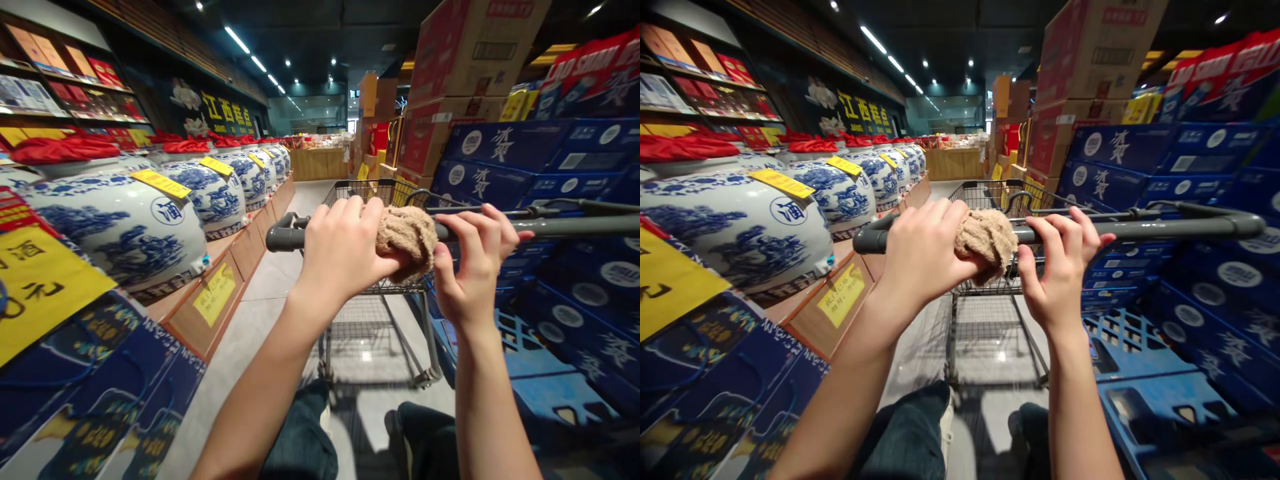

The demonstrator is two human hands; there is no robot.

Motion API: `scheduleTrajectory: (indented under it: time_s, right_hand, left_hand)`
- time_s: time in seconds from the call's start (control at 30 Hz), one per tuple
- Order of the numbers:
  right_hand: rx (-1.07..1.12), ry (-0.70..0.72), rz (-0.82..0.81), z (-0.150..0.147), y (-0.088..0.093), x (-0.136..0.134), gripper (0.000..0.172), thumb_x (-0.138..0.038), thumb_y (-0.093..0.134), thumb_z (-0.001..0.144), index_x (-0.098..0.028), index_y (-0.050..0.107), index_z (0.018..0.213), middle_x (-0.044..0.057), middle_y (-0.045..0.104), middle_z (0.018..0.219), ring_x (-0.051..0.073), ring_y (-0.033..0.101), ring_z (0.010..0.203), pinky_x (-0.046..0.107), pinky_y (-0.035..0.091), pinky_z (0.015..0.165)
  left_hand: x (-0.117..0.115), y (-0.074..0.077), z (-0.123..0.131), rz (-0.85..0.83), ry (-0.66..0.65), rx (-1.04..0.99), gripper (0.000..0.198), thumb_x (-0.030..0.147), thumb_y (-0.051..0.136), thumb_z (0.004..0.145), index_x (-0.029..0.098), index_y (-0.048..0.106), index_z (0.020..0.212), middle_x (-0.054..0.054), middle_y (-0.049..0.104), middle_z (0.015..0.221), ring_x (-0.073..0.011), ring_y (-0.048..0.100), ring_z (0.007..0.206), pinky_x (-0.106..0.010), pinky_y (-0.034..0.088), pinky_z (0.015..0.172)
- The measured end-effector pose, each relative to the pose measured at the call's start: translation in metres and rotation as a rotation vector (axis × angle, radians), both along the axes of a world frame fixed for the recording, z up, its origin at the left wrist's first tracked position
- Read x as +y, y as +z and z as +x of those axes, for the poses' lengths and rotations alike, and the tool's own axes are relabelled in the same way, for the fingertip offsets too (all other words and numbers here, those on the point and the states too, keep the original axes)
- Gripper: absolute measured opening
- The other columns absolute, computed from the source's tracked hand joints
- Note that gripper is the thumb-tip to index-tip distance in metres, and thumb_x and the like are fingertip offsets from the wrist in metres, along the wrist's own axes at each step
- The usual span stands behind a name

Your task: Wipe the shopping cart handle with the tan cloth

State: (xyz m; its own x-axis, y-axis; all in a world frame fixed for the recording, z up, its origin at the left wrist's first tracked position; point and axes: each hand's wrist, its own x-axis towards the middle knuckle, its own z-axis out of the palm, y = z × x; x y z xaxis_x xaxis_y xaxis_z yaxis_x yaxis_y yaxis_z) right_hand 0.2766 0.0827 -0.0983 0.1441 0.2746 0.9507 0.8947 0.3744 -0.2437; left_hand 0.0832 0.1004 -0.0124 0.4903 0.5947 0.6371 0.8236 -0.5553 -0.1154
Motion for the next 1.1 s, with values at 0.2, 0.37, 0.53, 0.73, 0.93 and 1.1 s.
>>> scheduleTrajectory:
  time_s: [0.2,0.37,0.53,0.73,0.93,1.1]
  right_hand:
    - [0.026,0.04,0.052,0.018,0.0,-0.005,0.036,-0.05,0.053,0.098,-0.024,0.072,0.115,0.012,0.067,0.12,0.041,0.047,0.142,0.066,0.024,0.124]
    - [0.055,0.091,0.029,0.046,0.001,-0.01,0.037,-0.05,0.05,0.102,-0.026,0.074,0.118,0.012,0.071,0.124,0.041,0.047,0.148,0.071,0.02,0.126]
    - [0.091,0.145,0.029,0.068,-0.003,-0.003,0.036,-0.047,0.052,0.104,-0.027,0.075,0.123,0.012,0.071,0.134,0.041,0.042,0.156,0.072,0.02,0.128]
    - [0.031,0.161,-0.039,0.012,0.001,-0.019,0.052,-0.039,0.051,0.104,-0.029,0.057,0.155,0.012,0.052,0.165,0.04,0.03,0.165,0.073,0.018,0.13]
    - [-0.153,0.276,-0.131,-0.033,0.01,-0.034,0.048,-0.038,0.046,0.104,-0.035,0.06,0.15,0.006,0.067,0.136,0.031,0.052,0.145,0.063,0.012,0.134]
    - [-0.181,0.274,-0.186,-0.03,0.01,-0.023,0.049,-0.043,0.057,0.102,-0.033,0.059,0.15,0.007,0.065,0.141,0.032,0.051,0.145,0.061,0.014,0.134]
  left_hand:
    - [-0.016,-0.007,0.02,0.033,-0.012,-0.036,0.042,0.053,0.072,0.089,0.018,0.064,0.111,-0.011,0.072,0.103,-0.0314,0.067,0.103,-0.041,0.046,0.086]
    - [-0.043,-0.007,0.027,0.079,-0.111,-0.075,0.036,0.037,0.076,0.086,0.019,0.063,0.115,-0.011,0.071,0.105,-0.032,0.068,0.102,-0.042,0.05,0.084]
    - [-0.058,-0.003,-0.023,0.032,-0.298,-0.16,0.033,0.017,0.066,0.079,0.022,0.065,0.112,-0.011,0.076,0.119,-0.033,0.071,0.111,-0.049,0.055,0.099]
    - [-0.045,-0.023,-0.044,-0.037,-0.59,-0.447,0.034,0.017,0.062,0.08,0.025,0.064,0.114,-0.012,0.075,0.135,-0.0319,0.069,0.13,-0.057,0.047,0.119]
    - [-0.027,-0.04,-0.033,0.144,-0.795,-0.468,0.025,0.031,0.067,0.091,0.025,0.064,0.115,-0.007,0.079,0.115,-0.0253,0.076,0.112,-0.051,0.048,0.119]
    - [-0.016,-0.053,-0.033,0.13,-0.86,-0.994,0.034,0.059,0.067,0.095,0.028,0.067,0.109,-0.003,0.077,0.106,-0.0268,0.075,0.112,-0.05,0.055,0.112]
